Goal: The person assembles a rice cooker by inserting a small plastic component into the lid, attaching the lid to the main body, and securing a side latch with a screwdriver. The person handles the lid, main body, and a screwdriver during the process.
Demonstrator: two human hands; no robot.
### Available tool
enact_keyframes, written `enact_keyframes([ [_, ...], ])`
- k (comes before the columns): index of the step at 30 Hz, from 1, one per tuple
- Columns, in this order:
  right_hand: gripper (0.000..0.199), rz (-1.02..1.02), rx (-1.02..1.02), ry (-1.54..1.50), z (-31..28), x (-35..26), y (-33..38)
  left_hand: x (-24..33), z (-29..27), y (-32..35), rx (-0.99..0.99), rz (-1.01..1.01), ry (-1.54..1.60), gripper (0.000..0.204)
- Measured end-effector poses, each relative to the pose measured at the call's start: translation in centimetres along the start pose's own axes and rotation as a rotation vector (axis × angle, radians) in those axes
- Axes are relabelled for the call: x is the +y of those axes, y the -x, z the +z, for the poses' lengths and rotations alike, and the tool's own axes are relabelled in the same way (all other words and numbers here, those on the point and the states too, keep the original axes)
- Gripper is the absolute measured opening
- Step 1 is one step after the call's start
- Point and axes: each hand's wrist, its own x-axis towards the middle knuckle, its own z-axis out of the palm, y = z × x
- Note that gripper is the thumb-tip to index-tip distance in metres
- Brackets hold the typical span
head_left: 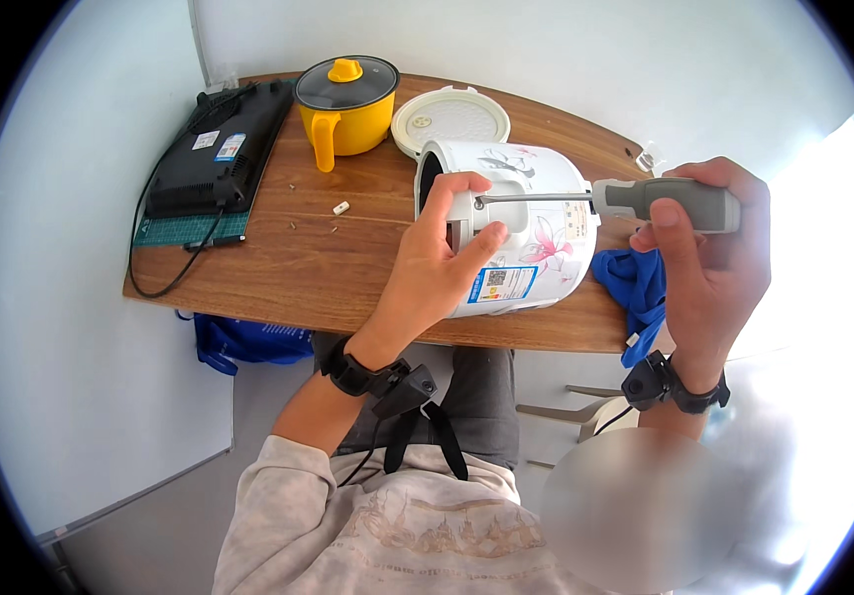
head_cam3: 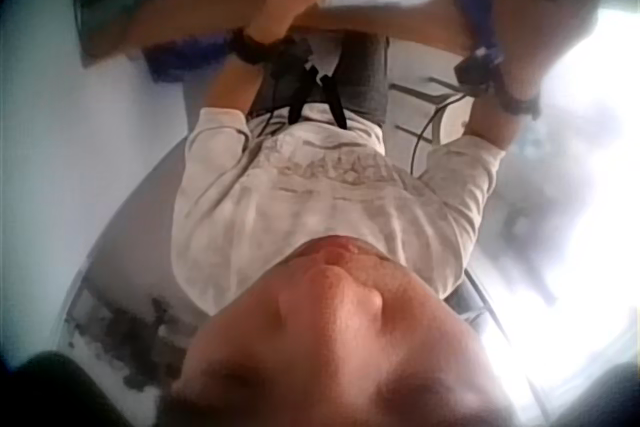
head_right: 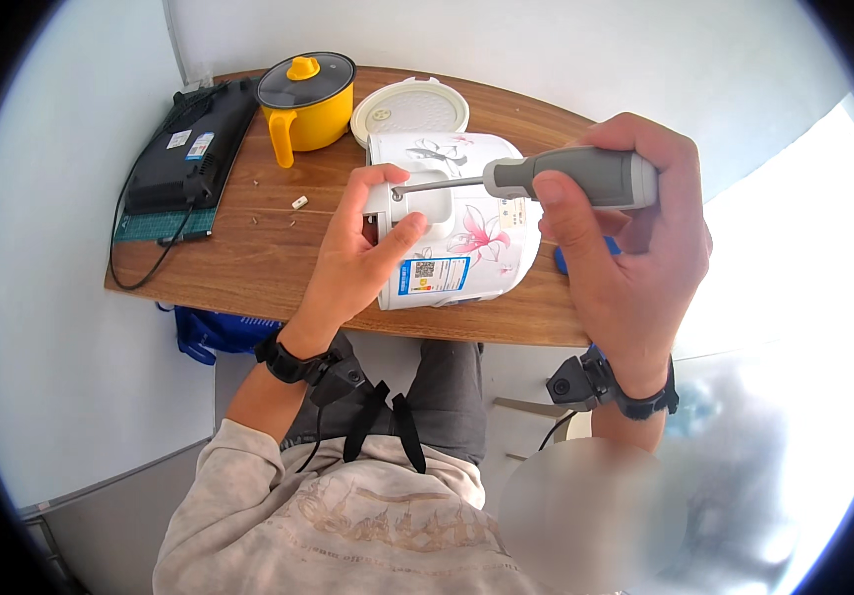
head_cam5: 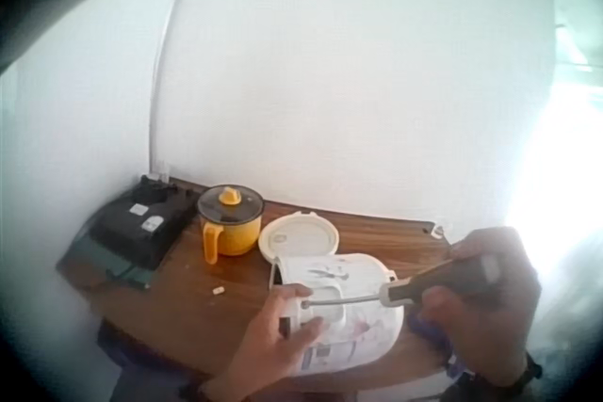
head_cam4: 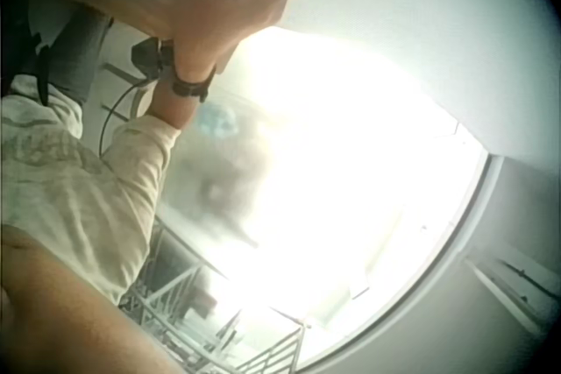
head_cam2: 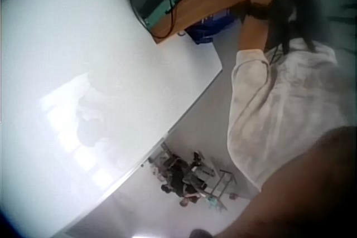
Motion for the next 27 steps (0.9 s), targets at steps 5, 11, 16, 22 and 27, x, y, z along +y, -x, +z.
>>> enact_keyframes([
  [5,0.034,-0.002,0.013,0.024,-0.04,-0.06,0.06,-0.35,0.01,-0.14,0.003,0.005,-0.006,0.043],
  [11,0.034,0.027,-0.024,-0.014,0.16,0.05,-0.06,-0.29,-0.29,-0.16,-0.031,-0.039,-0.005,0.042],
  [16,0.034,0.018,-0.024,0.022,0.29,-0.28,-0.08,0.15,-0.31,-0.06,-0.034,-0.039,0.017,0.042],
  [22,0.034,-0.003,0.017,0.038,-0.08,0.21,-0.31,-0.03,-0.4,-0.13,-0.046,-0.04,0.023,0.042],
  [27,0.035,-0.001,0.002,0.009,-0.12,-0.01,-0.32,-0.43,-0.48,-0.18,-0.043,-0.01,0.001,0.041],
])
